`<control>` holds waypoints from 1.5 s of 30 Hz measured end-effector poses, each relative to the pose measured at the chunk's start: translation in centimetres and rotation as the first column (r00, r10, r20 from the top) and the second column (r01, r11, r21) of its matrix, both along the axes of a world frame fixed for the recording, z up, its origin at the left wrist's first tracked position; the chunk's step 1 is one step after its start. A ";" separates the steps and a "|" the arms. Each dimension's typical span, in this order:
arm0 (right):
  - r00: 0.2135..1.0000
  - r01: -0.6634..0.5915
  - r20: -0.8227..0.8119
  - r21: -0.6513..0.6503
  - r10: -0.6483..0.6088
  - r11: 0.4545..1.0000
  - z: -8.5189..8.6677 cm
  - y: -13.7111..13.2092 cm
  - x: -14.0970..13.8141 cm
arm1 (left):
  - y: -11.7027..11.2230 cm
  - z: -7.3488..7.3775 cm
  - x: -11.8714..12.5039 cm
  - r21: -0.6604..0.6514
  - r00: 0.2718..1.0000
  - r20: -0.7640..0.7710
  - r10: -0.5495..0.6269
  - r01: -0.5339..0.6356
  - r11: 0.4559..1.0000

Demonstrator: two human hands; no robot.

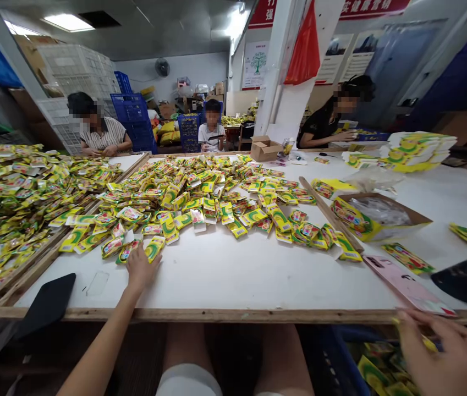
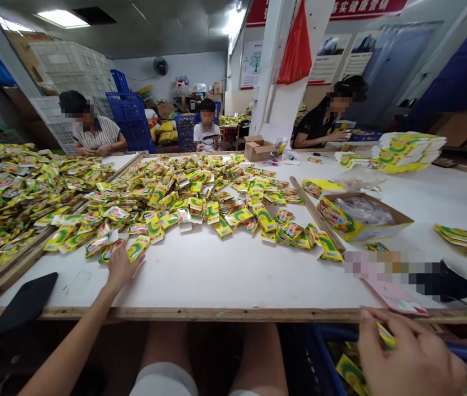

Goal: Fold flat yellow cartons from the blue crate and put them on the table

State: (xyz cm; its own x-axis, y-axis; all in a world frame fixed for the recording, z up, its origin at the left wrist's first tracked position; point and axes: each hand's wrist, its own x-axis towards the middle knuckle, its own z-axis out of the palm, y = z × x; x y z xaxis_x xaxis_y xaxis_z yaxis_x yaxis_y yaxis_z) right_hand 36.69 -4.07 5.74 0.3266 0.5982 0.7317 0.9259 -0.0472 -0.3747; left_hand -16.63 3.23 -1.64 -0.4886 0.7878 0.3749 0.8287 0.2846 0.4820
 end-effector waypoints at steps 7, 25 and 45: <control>0.758 -0.532 -0.482 -0.065 0.440 0.844 -3.7 2.0 -12.0 | -1.8 0.6 5.9 0.114 0.752 0.614 -0.241 0.217 0.969; 0.261 -0.927 -0.776 -0.035 0.575 0.373 -6.0 6.3 -20.1 | -3.3 0.3 16.2 0.361 0.242 0.755 -0.609 0.621 0.695; 0.402 -0.844 -0.702 -0.035 0.587 0.535 -4.7 7.2 -21.3 | -1.9 0.9 18.0 0.392 0.293 0.790 -0.538 0.433 0.812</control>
State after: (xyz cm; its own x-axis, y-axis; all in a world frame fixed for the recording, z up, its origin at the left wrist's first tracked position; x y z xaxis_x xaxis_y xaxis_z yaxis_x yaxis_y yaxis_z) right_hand 15.42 3.15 0.99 -0.1138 0.9563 0.2695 0.2789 0.2911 -0.9151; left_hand 1.33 1.31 -0.71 -0.1217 0.9876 0.0994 -0.0451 -0.1055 0.9934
